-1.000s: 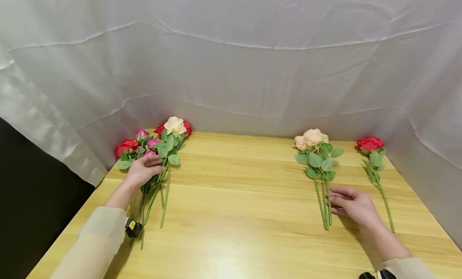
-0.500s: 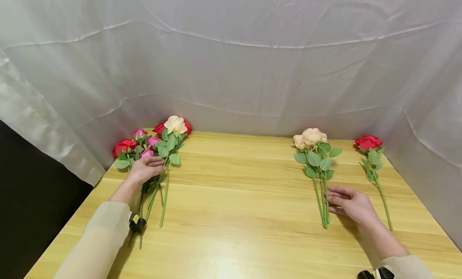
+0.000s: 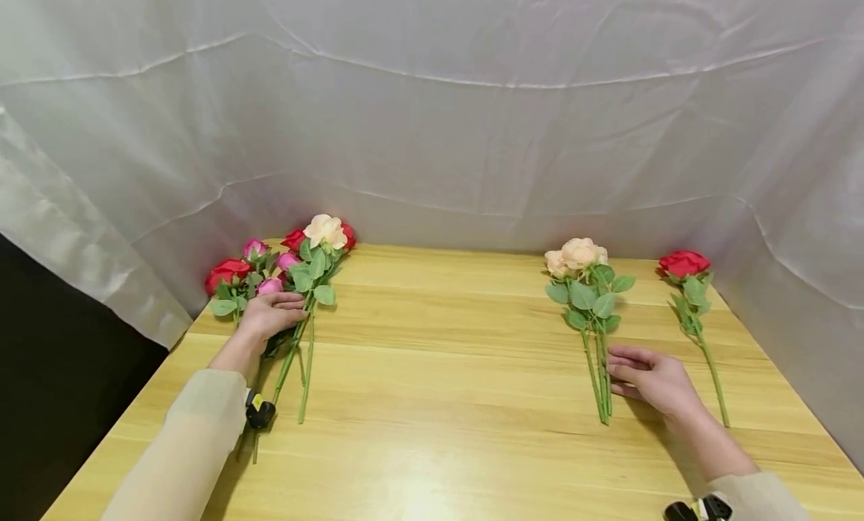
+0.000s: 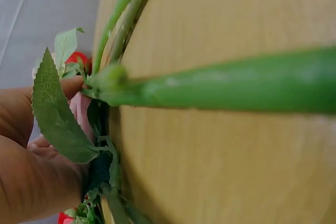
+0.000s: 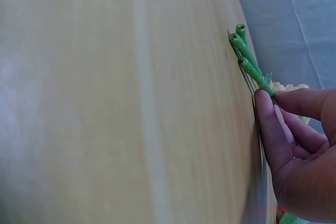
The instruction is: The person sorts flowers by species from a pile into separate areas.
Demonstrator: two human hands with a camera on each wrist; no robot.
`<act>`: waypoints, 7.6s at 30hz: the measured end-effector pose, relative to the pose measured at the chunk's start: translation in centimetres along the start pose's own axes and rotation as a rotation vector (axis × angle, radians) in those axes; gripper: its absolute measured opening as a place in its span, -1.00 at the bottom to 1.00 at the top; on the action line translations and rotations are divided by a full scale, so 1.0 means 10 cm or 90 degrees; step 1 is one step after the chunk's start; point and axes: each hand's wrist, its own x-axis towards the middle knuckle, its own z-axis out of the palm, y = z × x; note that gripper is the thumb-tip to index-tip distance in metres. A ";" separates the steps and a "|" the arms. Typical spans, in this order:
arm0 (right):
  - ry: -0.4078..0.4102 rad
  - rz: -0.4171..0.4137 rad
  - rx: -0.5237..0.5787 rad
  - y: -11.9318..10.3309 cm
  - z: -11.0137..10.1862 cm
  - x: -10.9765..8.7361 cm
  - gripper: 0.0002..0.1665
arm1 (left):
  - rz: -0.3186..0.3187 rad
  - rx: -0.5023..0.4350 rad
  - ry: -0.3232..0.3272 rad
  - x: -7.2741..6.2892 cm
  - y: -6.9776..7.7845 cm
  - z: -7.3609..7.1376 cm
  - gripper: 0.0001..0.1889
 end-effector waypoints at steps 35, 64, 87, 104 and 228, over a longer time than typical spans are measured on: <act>0.008 -0.135 0.081 -0.31 0.04 -0.21 -0.38 | 0.052 -0.218 0.011 -0.19 0.25 0.13 -0.39; -0.046 -0.198 0.173 -0.64 1.58 -0.09 -0.46 | 0.049 -0.497 0.014 -0.50 0.70 1.60 -0.56; -0.087 -0.162 0.109 -0.63 1.91 -0.18 -0.61 | 0.113 -0.391 -0.059 -0.59 0.89 2.21 -0.60; -0.075 -0.158 0.076 -0.63 1.82 -0.20 -0.60 | 0.138 -0.368 -0.100 -0.63 0.93 2.27 -0.58; -0.035 -0.054 -0.034 -0.14 0.20 -0.08 -0.41 | 0.014 0.016 -0.030 -0.09 0.05 0.06 -0.41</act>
